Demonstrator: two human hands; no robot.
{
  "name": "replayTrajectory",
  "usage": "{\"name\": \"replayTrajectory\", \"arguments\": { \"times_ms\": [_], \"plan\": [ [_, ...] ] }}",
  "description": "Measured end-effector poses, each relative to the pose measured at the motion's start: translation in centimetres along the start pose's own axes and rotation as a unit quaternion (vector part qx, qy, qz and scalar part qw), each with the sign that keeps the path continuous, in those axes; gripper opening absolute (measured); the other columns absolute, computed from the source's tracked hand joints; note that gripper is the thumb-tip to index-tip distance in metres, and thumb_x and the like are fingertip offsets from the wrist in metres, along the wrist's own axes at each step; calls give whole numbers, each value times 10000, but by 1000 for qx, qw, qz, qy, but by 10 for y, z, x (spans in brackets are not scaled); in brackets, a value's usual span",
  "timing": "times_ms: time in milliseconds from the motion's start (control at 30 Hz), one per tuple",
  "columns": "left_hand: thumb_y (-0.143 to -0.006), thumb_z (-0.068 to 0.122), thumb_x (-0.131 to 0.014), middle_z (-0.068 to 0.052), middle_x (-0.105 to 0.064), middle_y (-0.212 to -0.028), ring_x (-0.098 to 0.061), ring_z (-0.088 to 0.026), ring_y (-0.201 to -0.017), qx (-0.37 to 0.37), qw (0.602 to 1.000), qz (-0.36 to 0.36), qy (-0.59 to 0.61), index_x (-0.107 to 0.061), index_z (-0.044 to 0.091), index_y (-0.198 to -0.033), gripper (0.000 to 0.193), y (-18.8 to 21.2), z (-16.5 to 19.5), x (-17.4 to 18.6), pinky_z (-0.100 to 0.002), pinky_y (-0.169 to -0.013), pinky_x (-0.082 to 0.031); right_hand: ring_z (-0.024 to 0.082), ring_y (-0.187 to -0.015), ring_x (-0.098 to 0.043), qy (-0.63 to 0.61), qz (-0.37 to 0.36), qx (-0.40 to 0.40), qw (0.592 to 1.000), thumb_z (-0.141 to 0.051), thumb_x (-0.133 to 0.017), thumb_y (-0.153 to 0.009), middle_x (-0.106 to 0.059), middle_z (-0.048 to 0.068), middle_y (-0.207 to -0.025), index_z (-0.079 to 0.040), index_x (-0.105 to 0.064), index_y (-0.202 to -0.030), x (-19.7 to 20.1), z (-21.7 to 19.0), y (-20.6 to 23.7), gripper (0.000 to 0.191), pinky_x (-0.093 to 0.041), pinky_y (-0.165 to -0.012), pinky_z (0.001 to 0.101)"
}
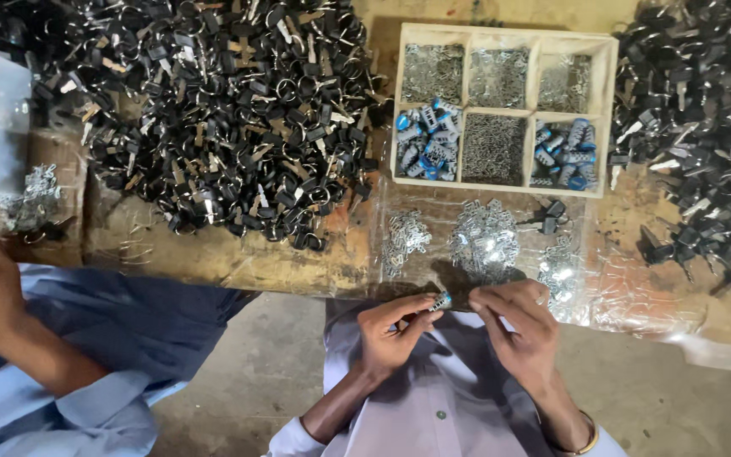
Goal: The person picks small blue plastic components from a compartment tray, fits them together by hand, and places the assembled pieces back into the tray compartments, working among large piles of key rings and key fobs spread across the workbench.
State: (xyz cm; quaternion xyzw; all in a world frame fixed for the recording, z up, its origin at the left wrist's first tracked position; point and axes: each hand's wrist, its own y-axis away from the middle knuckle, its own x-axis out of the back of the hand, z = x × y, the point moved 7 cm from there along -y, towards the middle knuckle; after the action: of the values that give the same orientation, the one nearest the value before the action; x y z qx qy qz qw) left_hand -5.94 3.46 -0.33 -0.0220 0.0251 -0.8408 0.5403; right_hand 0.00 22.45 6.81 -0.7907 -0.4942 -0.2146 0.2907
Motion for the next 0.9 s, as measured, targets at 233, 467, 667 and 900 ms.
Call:
{"name": "replayTrajectory", "arguments": {
  "times_ms": [233, 467, 667, 900],
  "plan": [
    [-903, -94, -754, -174, -771, -1145, -791, -167, -883, 64, 996, -27, 57, -732, -45, -1135, 238, -1, -7, -13, -240, -688, -649, 172, -892, -673, -51, -3, -33, 998, 26, -812, -797, -740, 57, -951, -46, -776, -985, -3, 2, 4, 204, -497, -802, 302],
    [-889, -75, -769, -177, -774, -1151, -803, -211, -955, -3, 999, -30, -39, -738, -31, -1120, 237, -5, 7, -11, -278, -765, -668, 144, -876, -661, -97, -5, -110, 989, -43, -841, -777, -776, 19, -914, -46, -739, -999, -14, 5, 8, 244, -539, -779, 267],
    [-869, -34, -795, -138, -790, -1078, -806, -239, -947, -151, 974, -44, -166, -754, 26, -1060, 204, -6, 31, -18, -290, -751, -656, 132, -786, -669, 7, -23, -12, 1000, -56, -854, -753, -778, 8, -907, -89, -748, -947, -6, -5, 15, 224, -404, -928, 349],
    [-876, -29, -804, -133, -789, -1065, -807, -237, -954, -147, 977, -115, -105, -748, 14, -1070, 207, 1, 29, -42, -293, -750, -669, 181, -880, -636, 4, -108, -14, 994, -99, -851, -763, -705, 1, -987, -140, -806, -1050, 16, 20, 42, 293, -418, -899, 357]
  ]
}}
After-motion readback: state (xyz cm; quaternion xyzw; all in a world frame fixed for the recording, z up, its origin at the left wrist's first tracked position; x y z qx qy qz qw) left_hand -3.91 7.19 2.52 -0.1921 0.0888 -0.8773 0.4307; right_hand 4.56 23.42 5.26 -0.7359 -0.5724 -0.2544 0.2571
